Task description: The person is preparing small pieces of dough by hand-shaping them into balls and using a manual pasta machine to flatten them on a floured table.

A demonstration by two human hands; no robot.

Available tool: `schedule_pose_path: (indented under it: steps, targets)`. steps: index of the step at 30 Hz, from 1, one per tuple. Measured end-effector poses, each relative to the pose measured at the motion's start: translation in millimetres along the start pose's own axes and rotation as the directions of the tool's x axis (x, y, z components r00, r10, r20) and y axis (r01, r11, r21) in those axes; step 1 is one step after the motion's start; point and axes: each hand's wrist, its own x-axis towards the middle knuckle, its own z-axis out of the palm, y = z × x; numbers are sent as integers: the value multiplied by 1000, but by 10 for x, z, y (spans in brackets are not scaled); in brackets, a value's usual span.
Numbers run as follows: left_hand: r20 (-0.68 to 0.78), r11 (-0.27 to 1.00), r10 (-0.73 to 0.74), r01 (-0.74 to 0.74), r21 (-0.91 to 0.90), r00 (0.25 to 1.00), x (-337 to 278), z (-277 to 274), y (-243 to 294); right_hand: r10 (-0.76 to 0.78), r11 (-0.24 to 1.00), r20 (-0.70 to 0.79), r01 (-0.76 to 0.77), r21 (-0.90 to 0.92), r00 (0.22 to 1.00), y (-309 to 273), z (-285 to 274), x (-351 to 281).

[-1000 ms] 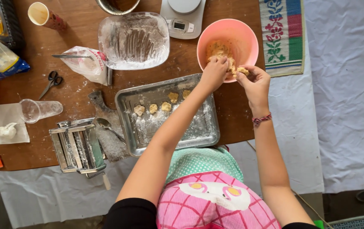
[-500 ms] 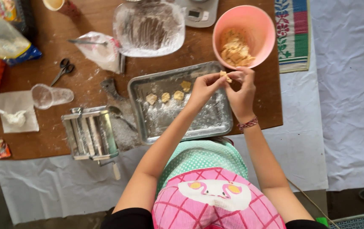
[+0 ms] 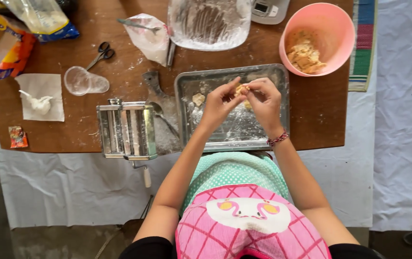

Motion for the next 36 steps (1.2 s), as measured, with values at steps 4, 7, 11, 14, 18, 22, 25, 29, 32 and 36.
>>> schedule_pose_path:
  steps: [4,7,11,14,18,22,25,29,32,36]
  targets:
    - [-68,994,-88,83,-71,994,-17,-168,303,194,968,-20,-188,167,981,-87,248,-35]
    - [-36,984,-123,117,-133,992,-34,-317,147,362,855,-32,-318,411,932,6,372,-91]
    - [-6,954,-150,143,-265,989,-38,-399,161,505,700,46,-440,563,862,99,455,-104]
    - [24,907,-205,199,-372,978,-69,-396,246,547,638,70,-470,610,834,-29,504,-88]
    - [29,881,-226,217,-420,974,-77,-374,198,560,707,-27,-461,536,828,122,535,-104]
    - [-10,893,-235,212,-396,972,-64,-369,76,473,840,-91,-417,346,876,-53,521,-95]
    - [-92,904,-221,169,-393,971,-44,-323,56,213,974,-22,-210,83,977,-114,454,-103]
    - [-83,871,-297,235,-432,951,-38,-298,-46,157,987,38,-158,27,987,-101,424,-142]
    - [-77,889,-321,273,-367,944,-39,-277,48,150,989,56,-150,-14,987,-59,368,-134]
    - [-133,929,-281,235,-286,950,-50,-196,171,193,981,68,-190,-37,979,18,316,-167]
